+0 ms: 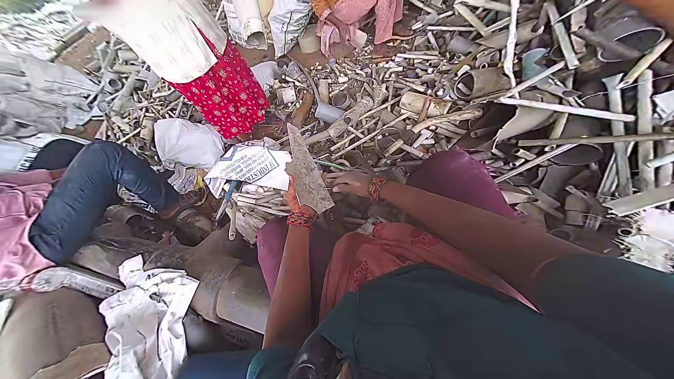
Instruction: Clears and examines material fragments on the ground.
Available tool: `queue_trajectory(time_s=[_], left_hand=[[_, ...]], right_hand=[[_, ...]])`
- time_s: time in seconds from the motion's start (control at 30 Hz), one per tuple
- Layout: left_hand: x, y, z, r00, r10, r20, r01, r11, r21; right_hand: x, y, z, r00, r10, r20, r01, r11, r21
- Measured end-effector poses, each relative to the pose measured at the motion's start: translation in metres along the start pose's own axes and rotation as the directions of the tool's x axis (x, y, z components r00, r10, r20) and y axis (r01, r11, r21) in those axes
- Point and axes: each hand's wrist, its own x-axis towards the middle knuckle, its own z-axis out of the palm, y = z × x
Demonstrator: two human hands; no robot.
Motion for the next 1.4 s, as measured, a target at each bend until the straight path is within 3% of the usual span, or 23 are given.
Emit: queue_trajectory(time_s=[0.1, 0.23, 0.33, 0.43, 0.5, 0.57, 0.6, 0.63, 0.67, 0.7, 0.73, 0.8, 0.83, 0.93, 1.03, 1.07, 1.1, 1.13, 1.17, 1.23, 1.27, 1.37, 1.4], left_hand=[[0.053, -0.03, -0.04, 0.983, 0.091, 0.16, -0.077, 0.993, -0.092], [0.039, -0.019, -0.031, 0.985, 0.047, 0.169, -0.029, 0.994, -0.105], [0.047, -0.022, -0.036, 0.963, 0.107, 0.246, -0.07, 0.985, -0.157], [0.024, -0.017, -0.023, 0.976, 0.146, 0.161, -0.127, 0.984, -0.121], [0.002, -0.011, 0.003, 0.992, 0.079, -0.094, -0.097, 0.973, -0.211], [0.025, -0.026, -0.037, 0.918, 0.276, 0.285, -0.253, 0.961, -0.114], [0.01, -0.018, -0.022, 0.941, 0.244, 0.235, -0.231, 0.969, -0.083], [-0.021, -0.001, 0.014, 0.992, 0.125, 0.023, -0.123, 0.99, -0.076], [-0.036, 0.011, 0.036, 0.995, 0.042, -0.09, -0.05, 0.995, -0.084], [-0.035, 0.012, 0.038, 0.995, 0.034, -0.098, -0.043, 0.994, -0.096], [-0.018, 0.001, 0.02, 0.996, 0.09, 0.009, -0.088, 0.989, -0.117], [0.043, -0.029, -0.033, 0.912, 0.241, 0.332, -0.183, 0.964, -0.195], [0.055, -0.034, -0.042, 0.896, 0.26, 0.36, -0.186, 0.956, -0.226], [0.038, -0.026, -0.032, 0.924, 0.285, 0.257, -0.237, 0.95, -0.202], [-0.028, 0.015, 0.029, 0.988, 0.108, -0.111, -0.127, 0.975, -0.18], [-0.027, 0.015, 0.026, 0.989, 0.107, -0.101, -0.124, 0.976, -0.178], [-0.013, 0.006, 0.007, 0.987, 0.16, 0.012, -0.154, 0.969, -0.194], [0.014, -0.009, -0.023, 0.944, 0.254, 0.208, -0.21, 0.955, -0.211], [0.028, -0.014, -0.035, 0.912, 0.286, 0.294, -0.228, 0.949, -0.216], [-0.005, 0.005, 0.004, 0.993, 0.105, -0.052, -0.112, 0.979, -0.168], [-0.012, 0.01, 0.016, 0.989, 0.05, -0.137, -0.074, 0.982, -0.175], [0.039, -0.023, -0.035, 0.942, 0.238, 0.237, -0.189, 0.959, -0.21], [0.049, -0.027, -0.042, 0.927, 0.254, 0.276, -0.195, 0.955, -0.222]], right_hand=[[0.004, -0.002, 0.001, 0.997, -0.005, 0.075, 0.007, 0.999, -0.032], [0.004, -0.012, -0.008, 0.993, 0.03, 0.115, -0.025, 0.999, -0.044], [0.002, -0.018, -0.012, 0.987, 0.032, 0.16, -0.034, 0.999, 0.009], [-0.001, -0.022, -0.017, 0.975, 0.008, 0.22, -0.009, 1.0, 0.004], [-0.002, -0.022, -0.022, 0.969, 0.018, 0.245, -0.019, 1.0, 0.004], [-0.001, -0.01, -0.02, 0.982, 0.004, 0.188, -0.011, 0.999, 0.037], [0.001, -0.004, -0.021, 0.99, 0.005, 0.139, -0.01, 0.999, 0.035], [0.003, 0.001, -0.024, 0.996, 0.015, 0.083, -0.017, 1.0, 0.023], [0.004, 0.005, -0.027, 0.999, 0.042, 0.029, -0.042, 0.999, 0.015], [0.005, 0.007, -0.031, 0.998, 0.065, -0.007, -0.065, 0.998, 0.012], [0.005, 0.009, -0.032, 0.997, 0.063, -0.045, -0.063, 0.998, 0.013], [0.003, 0.008, -0.033, 0.997, 0.048, -0.055, -0.047, 0.999, 0.008], [0.001, 0.005, -0.032, 0.999, 0.042, -0.023, -0.042, 0.999, 0.001], [-0.005, -0.008, -0.027, 0.993, -0.016, 0.113, 0.018, 1.0, -0.013], [-0.008, -0.018, -0.028, 0.973, -0.055, 0.225, 0.059, 0.998, -0.014], [-0.007, -0.016, -0.027, 0.972, -0.056, 0.227, 0.061, 0.998, -0.013], [-0.006, -0.011, -0.026, 0.977, -0.056, 0.204, 0.062, 0.998, -0.021], [-0.003, -0.006, -0.026, 0.985, -0.045, 0.167, 0.052, 0.998, -0.04], [-0.001, -0.004, -0.028, 0.992, -0.014, 0.129, 0.022, 0.998, -0.064], [-0.001, -0.007, -0.032, 0.996, 0.07, 0.054, -0.066, 0.995, -0.077], [-0.001, -0.008, -0.034, 0.995, 0.093, 0.025, -0.091, 0.993, -0.08], [0.002, -0.01, -0.033, 0.994, 0.108, 0.008, -0.106, 0.989, -0.104], [0.003, -0.011, -0.031, 0.993, 0.113, 0.021, -0.111, 0.988, -0.103]])
